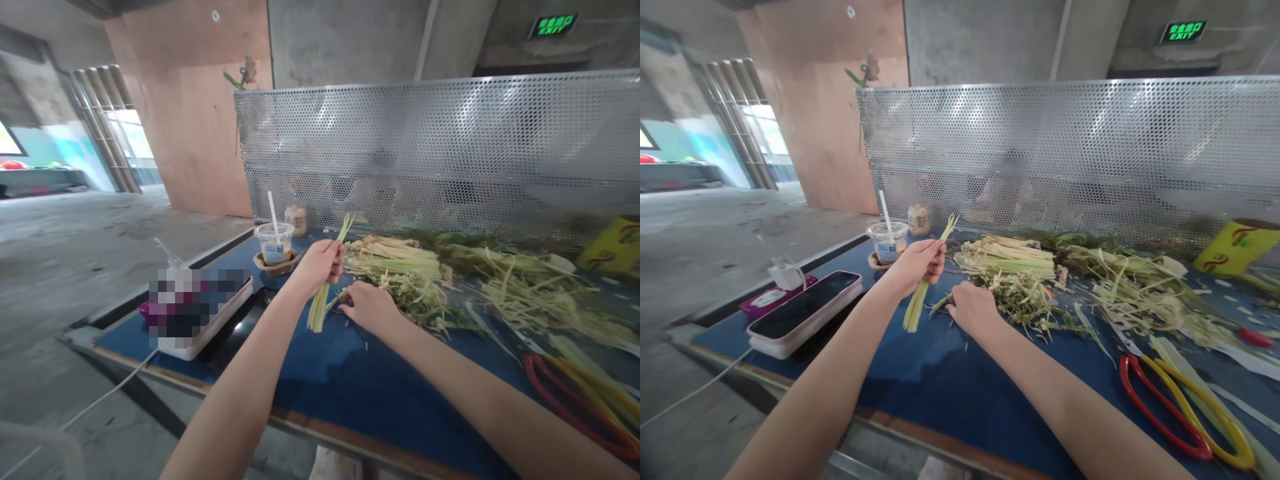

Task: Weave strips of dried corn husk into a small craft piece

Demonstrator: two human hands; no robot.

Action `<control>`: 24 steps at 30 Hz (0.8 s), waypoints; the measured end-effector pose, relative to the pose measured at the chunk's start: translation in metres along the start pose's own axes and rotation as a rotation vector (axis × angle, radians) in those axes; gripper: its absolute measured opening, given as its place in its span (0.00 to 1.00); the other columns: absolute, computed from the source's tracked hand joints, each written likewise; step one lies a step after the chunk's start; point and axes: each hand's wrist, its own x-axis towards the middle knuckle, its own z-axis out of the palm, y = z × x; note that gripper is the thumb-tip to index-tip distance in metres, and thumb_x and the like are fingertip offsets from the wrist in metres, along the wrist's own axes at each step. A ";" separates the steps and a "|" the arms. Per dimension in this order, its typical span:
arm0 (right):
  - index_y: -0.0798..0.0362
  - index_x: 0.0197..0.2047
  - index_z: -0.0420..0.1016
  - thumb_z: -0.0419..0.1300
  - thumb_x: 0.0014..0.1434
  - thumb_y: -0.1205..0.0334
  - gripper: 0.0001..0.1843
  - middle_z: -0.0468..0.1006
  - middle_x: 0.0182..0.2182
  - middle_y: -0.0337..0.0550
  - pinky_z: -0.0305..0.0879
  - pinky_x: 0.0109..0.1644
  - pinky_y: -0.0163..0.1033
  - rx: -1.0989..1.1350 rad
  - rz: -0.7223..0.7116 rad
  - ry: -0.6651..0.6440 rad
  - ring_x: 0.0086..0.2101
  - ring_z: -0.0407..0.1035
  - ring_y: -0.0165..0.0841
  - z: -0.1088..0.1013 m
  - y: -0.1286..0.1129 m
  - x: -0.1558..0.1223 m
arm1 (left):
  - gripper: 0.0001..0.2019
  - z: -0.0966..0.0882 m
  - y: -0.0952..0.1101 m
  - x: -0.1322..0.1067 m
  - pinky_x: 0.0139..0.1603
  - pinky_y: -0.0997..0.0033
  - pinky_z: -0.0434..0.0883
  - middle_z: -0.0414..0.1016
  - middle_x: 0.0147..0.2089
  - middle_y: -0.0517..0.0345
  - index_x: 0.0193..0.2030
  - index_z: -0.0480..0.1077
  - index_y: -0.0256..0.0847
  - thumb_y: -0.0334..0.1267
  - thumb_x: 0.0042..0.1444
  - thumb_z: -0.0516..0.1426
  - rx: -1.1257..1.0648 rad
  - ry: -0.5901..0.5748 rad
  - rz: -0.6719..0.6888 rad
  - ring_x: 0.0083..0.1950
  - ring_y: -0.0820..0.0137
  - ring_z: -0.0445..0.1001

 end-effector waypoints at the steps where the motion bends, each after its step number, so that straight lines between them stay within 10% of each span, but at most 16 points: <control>1: 0.54 0.30 0.72 0.56 0.51 0.61 0.06 0.74 0.35 0.48 0.62 0.37 0.39 0.017 0.011 0.003 0.37 0.70 0.38 0.002 -0.001 0.001 | 0.12 0.000 0.000 0.000 0.12 0.85 0.46 0.48 0.16 0.70 0.23 0.57 0.38 0.34 0.57 0.49 -0.001 0.000 -0.001 0.12 0.84 0.46; 11: 0.54 0.26 0.67 0.57 0.48 0.56 0.09 0.70 0.21 0.38 0.56 0.23 0.33 0.768 0.112 0.190 0.20 0.61 0.27 -0.011 0.025 0.021 | 0.12 0.002 -0.001 -0.002 0.13 0.86 0.45 0.45 0.16 0.70 0.24 0.56 0.38 0.36 0.58 0.47 -0.080 -0.014 0.097 0.13 0.84 0.46; 24: 0.52 0.32 0.65 0.64 0.41 0.51 0.18 0.72 0.27 0.35 0.45 0.15 0.26 1.616 0.200 0.531 0.17 0.56 0.19 -0.037 0.042 -0.003 | 0.10 0.047 -0.033 -0.017 0.15 0.86 0.48 0.52 0.18 0.68 0.27 0.57 0.39 0.40 0.58 0.49 -0.311 -0.366 0.082 0.16 0.83 0.48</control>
